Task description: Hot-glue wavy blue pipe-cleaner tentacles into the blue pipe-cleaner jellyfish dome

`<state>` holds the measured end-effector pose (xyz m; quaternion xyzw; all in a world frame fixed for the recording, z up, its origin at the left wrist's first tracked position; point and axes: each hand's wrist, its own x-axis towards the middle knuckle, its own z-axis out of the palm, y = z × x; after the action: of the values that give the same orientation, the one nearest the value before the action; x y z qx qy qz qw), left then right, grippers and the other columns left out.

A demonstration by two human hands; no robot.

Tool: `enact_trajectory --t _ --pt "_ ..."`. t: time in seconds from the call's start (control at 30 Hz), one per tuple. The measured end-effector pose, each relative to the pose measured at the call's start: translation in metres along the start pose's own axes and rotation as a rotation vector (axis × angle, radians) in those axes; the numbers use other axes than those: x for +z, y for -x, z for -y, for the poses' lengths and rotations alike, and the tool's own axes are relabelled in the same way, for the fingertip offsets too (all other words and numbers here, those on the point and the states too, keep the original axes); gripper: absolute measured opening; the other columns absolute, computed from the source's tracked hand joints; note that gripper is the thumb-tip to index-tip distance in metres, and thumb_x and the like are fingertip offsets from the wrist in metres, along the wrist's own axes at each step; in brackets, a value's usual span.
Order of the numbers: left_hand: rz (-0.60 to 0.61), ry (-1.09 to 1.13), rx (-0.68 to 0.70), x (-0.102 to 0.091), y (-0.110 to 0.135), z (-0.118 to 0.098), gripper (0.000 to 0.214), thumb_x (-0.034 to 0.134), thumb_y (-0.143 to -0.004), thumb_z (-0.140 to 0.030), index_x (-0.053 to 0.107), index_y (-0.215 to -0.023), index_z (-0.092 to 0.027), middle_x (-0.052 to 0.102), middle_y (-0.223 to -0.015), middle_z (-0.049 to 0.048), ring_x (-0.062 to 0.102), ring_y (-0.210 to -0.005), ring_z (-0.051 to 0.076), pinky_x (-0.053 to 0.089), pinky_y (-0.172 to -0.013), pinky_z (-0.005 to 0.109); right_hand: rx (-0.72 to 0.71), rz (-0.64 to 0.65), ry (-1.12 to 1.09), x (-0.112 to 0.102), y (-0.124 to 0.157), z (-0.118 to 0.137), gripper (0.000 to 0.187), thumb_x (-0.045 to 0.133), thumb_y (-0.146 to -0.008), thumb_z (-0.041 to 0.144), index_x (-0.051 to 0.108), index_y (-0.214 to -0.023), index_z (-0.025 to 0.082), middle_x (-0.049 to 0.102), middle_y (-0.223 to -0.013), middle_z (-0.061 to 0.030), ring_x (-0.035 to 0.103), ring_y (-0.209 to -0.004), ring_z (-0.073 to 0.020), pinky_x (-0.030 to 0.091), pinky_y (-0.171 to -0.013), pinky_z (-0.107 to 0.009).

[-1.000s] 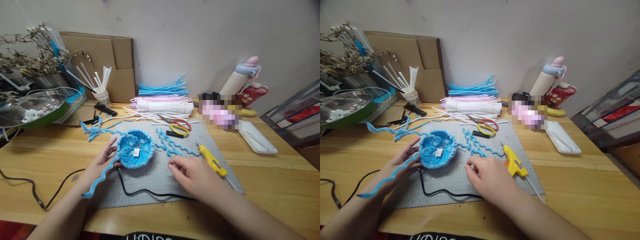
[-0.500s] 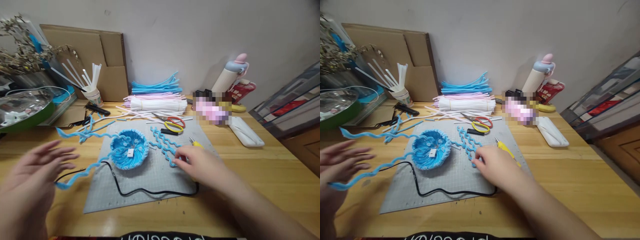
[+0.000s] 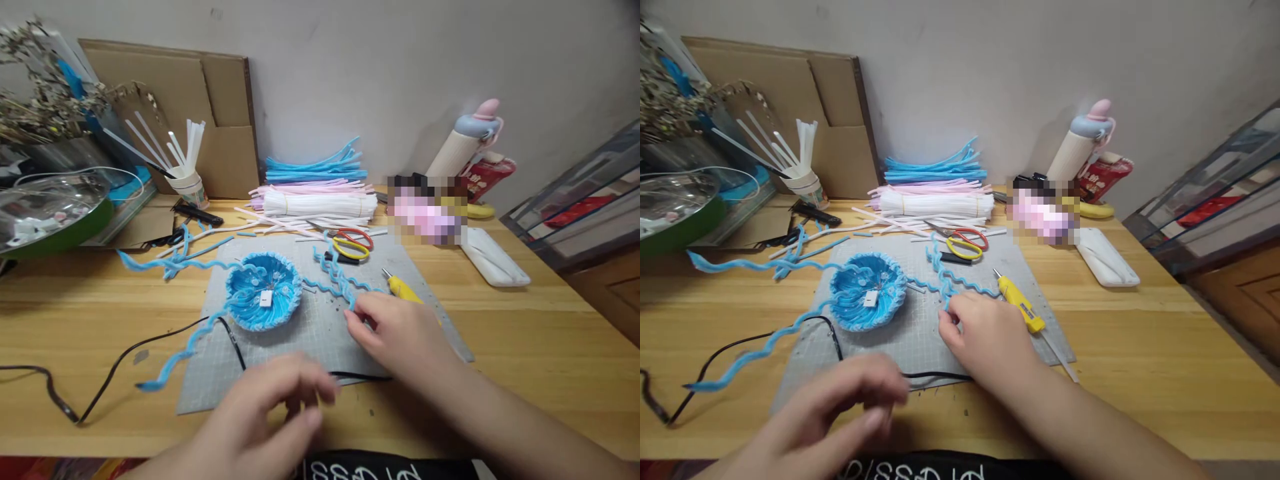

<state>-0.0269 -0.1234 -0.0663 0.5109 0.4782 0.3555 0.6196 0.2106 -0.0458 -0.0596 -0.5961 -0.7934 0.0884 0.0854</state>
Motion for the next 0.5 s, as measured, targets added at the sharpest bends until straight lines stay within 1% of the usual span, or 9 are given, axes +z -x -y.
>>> enact_trajectory --t 0.07,0.1,0.13,0.17,0.23,0.3,0.33,0.4,0.5 --pt "-0.005 0.062 -0.042 0.020 -0.029 -0.008 0.038 0.073 -0.080 -0.040 0.064 -0.115 -0.030 0.067 -0.108 0.0065 0.063 -0.094 0.022 0.053 -0.084 0.037 -0.076 -0.041 -0.247 -0.005 0.015 -0.003 0.031 0.048 -0.091 0.033 0.050 -0.063 0.021 0.058 -0.062 0.0000 0.053 -0.057 -0.0143 0.033 -0.054 -0.027" --pt "-0.064 0.135 -0.050 0.028 -0.041 -0.011 0.047 0.077 -0.076 -0.042 0.062 -0.118 -0.029 0.066 -0.113 0.0075 0.060 -0.105 0.024 0.051 -0.087 0.036 -0.119 -0.033 -0.391 -0.005 0.023 -0.004 0.031 0.049 -0.091 0.032 0.047 -0.062 0.021 0.054 -0.060 0.0011 0.050 -0.056 -0.0132 0.033 -0.054 -0.026" --pt "-0.077 0.203 -0.074 0.034 -0.052 -0.014 0.055 0.080 -0.072 -0.043 0.060 -0.120 -0.027 0.066 -0.114 0.0085 0.061 -0.102 0.023 0.051 -0.082 0.033 -0.147 0.000 -0.523 -0.004 0.030 -0.004 0.031 0.049 -0.091 0.030 0.045 -0.062 0.021 0.052 -0.060 0.0018 0.048 -0.056 -0.0127 0.034 -0.054 -0.026" --pt "-0.090 0.270 -0.107 0.038 -0.059 -0.016 0.059 0.081 -0.070 -0.044 0.059 -0.121 -0.026 0.066 -0.114 0.0087 0.062 -0.095 0.020 0.051 -0.074 0.029 -0.150 0.058 -0.634 -0.001 0.037 -0.003 0.030 0.050 -0.090 0.029 0.045 -0.061 0.021 0.050 -0.060 0.0024 0.047 -0.057 -0.0124 0.034 -0.055 -0.026" --pt "-0.081 0.383 -0.170 0.043 -0.069 -0.019 0.054 0.081 -0.070 -0.045 0.062 -0.115 -0.021 0.068 -0.101 0.0072 0.059 -0.070 0.012 0.044 -0.055 0.022 -0.079 0.194 -0.838 0.006 0.045 -0.001 0.030 0.053 -0.087 0.030 0.044 -0.060 0.021 0.048 -0.058 0.0031 0.045 -0.057 -0.0124 0.034 -0.055 -0.026" --pt "-0.071 0.467 -0.193 0.044 -0.074 -0.022 0.040 0.081 -0.071 -0.042 0.067 -0.098 -0.016 0.068 -0.084 0.0044 0.049 -0.053 0.006 0.034 -0.045 0.017 0.044 0.312 -1.057 0.013 0.048 0.001 0.031 0.055 -0.085 0.036 0.047 -0.059 0.021 0.048 -0.057 0.0034 0.044 -0.056 -0.0120 0.035 -0.055 -0.025" --pt "-0.072 0.496 -0.187 0.044 -0.076 -0.023 0.036 0.082 -0.070 -0.041 0.068 -0.090 -0.015 0.067 -0.078 0.0035 0.047 -0.050 0.005 0.033 -0.044 0.017 0.111 0.362 -1.177 0.016 0.048 0.002 0.032 0.057 -0.084 0.041 0.049 -0.060 0.021 0.048 -0.057 0.0036 0.042 -0.054 -0.0112 0.035 -0.053 -0.025" --pt "-0.096 0.531 -0.161 0.044 -0.078 -0.024 0.032 0.084 -0.068 -0.038 0.068 -0.081 -0.014 0.067 -0.074 0.0033 0.050 -0.050 0.006 0.037 -0.044 0.017 0.229 0.426 -1.411 0.023 0.048 0.001 0.038 0.058 -0.083 0.052 0.053 -0.065 0.020 0.049 -0.059 0.0037 0.038 -0.048 -0.0086 0.030 -0.047 -0.023" --pt "-0.146 0.537 -0.113 0.042 -0.080 -0.022 0.033 0.086 -0.066 -0.039 0.068 -0.081 -0.016 0.069 -0.077 0.0028 0.056 -0.055 0.007 0.044 -0.049 0.017 0.335 0.461 -1.647 0.030 0.050 -0.001 0.044 0.060 -0.082 0.059 0.060 -0.071 0.017 0.054 -0.062 0.0018 0.037 -0.046 -0.0066 0.024 -0.042 -0.021"
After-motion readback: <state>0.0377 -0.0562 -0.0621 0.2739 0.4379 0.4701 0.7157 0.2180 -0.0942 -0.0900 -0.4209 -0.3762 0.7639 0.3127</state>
